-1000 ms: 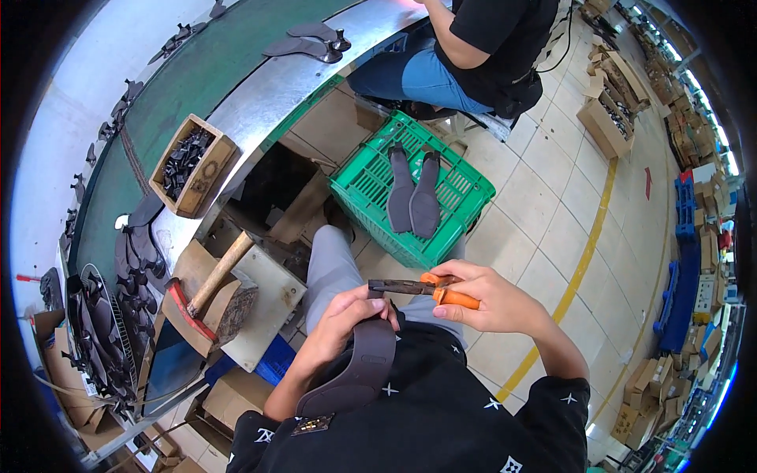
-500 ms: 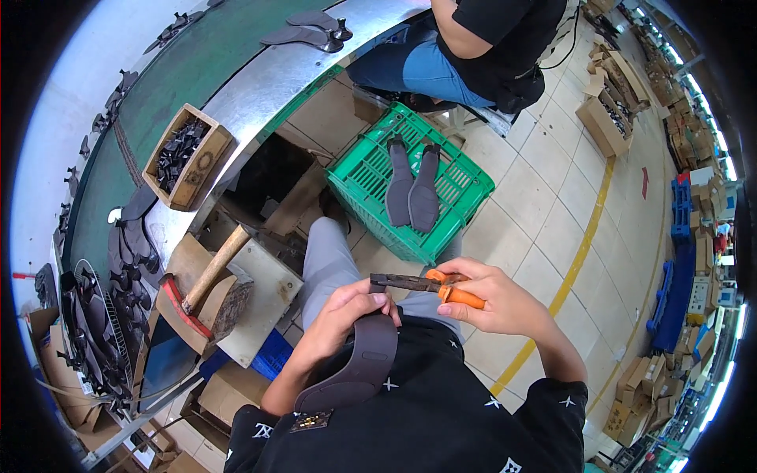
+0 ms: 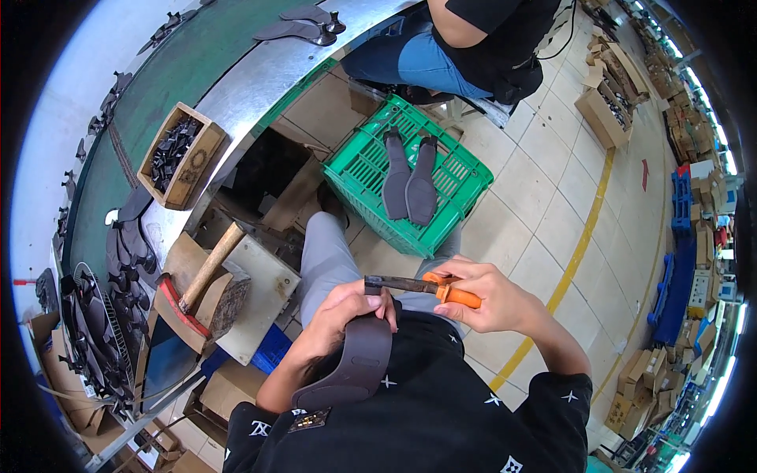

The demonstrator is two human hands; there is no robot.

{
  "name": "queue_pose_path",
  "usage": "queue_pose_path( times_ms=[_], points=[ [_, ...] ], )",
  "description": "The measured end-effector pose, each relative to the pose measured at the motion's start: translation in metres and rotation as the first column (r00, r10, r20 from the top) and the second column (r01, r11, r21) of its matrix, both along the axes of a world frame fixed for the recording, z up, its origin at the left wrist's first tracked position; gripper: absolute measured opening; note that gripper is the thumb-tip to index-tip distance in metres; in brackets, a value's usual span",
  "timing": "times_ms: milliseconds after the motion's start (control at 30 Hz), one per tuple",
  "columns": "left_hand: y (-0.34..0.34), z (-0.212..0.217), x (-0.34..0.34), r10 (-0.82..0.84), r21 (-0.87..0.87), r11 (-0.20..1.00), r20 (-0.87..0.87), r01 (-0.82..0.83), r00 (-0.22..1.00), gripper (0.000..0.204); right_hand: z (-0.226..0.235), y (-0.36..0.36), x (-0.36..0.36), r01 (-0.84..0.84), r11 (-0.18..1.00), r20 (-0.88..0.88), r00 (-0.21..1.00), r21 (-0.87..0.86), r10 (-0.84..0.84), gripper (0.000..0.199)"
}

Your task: Manually assembling and hammering shoe upper components in a factory environment.

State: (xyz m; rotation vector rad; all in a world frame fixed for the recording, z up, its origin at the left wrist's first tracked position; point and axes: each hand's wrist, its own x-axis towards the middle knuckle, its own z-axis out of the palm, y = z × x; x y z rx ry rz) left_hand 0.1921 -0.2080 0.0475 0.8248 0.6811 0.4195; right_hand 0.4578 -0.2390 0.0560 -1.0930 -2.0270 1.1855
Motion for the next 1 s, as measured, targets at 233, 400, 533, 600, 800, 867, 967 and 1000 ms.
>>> queue_pose_path(
  times_ms=[233, 400, 533, 600, 800, 867, 967, 1000],
  points=[
    [-0.003, -0.016, 0.003, 0.008, -0.039, 0.999, 0.048, -0.006, 0.999, 0.029, -0.007, -0.001, 0.002, -0.01, 1.0, -0.035, 0.999, 0.0, 0.01, 0.029],
    [-0.004, -0.018, 0.005, 0.01, -0.051, 0.999, 0.057, -0.008, 0.998, 0.029, -0.007, -0.002, 0.004, -0.001, 1.0, -0.032, 0.999, 0.009, 0.002, 0.027],
    [-0.005, -0.026, 0.005, 0.003, -0.062, 0.998, 0.115, 0.004, 0.993, 0.028, -0.005, -0.003, 0.006, -0.011, 1.0, -0.029, 0.999, 0.014, 0.012, 0.027],
    [-0.006, -0.016, 0.007, 0.014, -0.058, 0.998, 0.07, -0.01, 0.997, 0.027, -0.005, -0.004, 0.005, -0.006, 1.0, -0.015, 1.0, 0.026, 0.007, 0.027],
    [0.002, 0.007, 0.005, -0.005, 0.039, 0.999, 0.058, 0.002, 0.998, 0.024, -0.011, -0.002, 0.014, 0.064, 0.981, -0.142, 0.986, -0.182, -0.091, 0.036],
    [0.003, 0.008, 0.005, -0.049, 0.057, 0.997, 0.1, 0.044, 0.994, 0.023, -0.02, -0.004, 0.024, 0.206, 0.828, -0.361, 0.826, -0.522, -0.433, 0.043],
    [0.014, -0.007, 0.008, -0.003, 0.124, 0.992, 0.027, 0.0, 1.0, 0.027, -0.042, -0.01, 0.034, 0.423, 0.75, -0.279, 0.744, -0.508, -0.608, 0.045],
    [0.022, -0.015, 0.008, 0.048, 0.224, 0.974, -0.041, -0.038, 0.998, 0.029, -0.052, -0.016, 0.038, 0.536, 0.662, -0.221, 0.665, -0.523, -0.713, 0.045]
  ],
)
